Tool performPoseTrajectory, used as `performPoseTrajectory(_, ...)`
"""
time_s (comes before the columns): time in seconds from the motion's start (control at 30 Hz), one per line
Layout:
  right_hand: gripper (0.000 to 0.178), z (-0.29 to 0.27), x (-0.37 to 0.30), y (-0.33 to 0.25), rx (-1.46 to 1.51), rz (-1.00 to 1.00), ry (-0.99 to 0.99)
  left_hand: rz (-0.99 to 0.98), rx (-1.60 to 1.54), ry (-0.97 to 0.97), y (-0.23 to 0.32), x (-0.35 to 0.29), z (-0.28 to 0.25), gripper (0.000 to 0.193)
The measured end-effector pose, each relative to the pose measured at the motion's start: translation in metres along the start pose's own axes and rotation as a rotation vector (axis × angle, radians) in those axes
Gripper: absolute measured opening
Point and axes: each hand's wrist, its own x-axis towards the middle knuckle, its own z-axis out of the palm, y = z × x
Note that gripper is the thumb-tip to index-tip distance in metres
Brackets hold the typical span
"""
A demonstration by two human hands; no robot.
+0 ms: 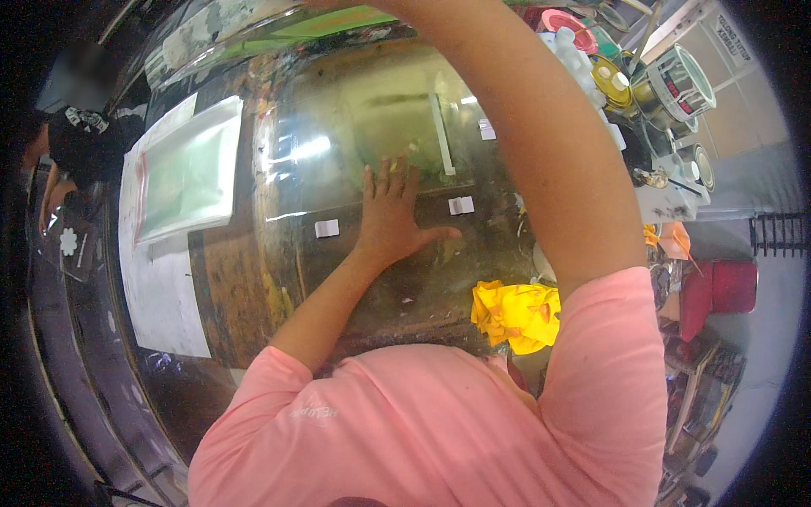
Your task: The person repeatedly applies white ink onto a screen-printing frame using a squeegee, then lifts the frame to reveal a flower-shaped stencil. The process is repeated multiple times in a workshop setting.
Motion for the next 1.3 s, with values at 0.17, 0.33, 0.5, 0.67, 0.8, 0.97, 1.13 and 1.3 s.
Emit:
performPoseTrajectory(0.17,0.064,0.001,0.001,0.002,0.006,-0.025,-0.010,0.057,0.019,0.086,0.003,-0.002,0.007,0.140)
performPoseTrajectory(0.33,0.063,0.012,0.000,0.004,-0.071,-0.038,0.042,0.105,0.029,0.111,0.006,-0.003,0.008,0.133)
performPoseTrajectory(0.5,0.062,0.014,0.002,0.008,-0.009,-0.003,-0.030,0.147,0.008,0.185,0.005,-0.005,0.009,0.123)
performPoseTrajectory(0.67,0.062,0.012,-0.001,0.002,-0.057,-0.020,0.018,0.171,-0.015,0.223,0.004,-0.004,0.014,0.121)
performPoseTrajectory(0.8,0.061,0.004,-0.004,-0.001,-0.018,-0.004,-0.023,0.179,0.000,0.222,0.004,-0.004,0.015,0.119)
performPoseTrajectory(0.97,0.062,0.004,-0.002,-0.004,-0.046,0.035,-0.059,0.200,-0.007,0.234,0.001,-0.004,0.019,0.118)
performPoseTrajectory(1.13,0.065,0.014,-0.005,-0.002,0.001,-0.035,0.102,0.196,-0.133,0.264,0.002,-0.008,0.014,0.107)
performPoseTrajectory(1.3,0.067,0.018,-0.024,-0.007,0.019,0.019,0.110,-0.295,-0.667,0.538,-0.036,-0.013,-0.072,0.079)
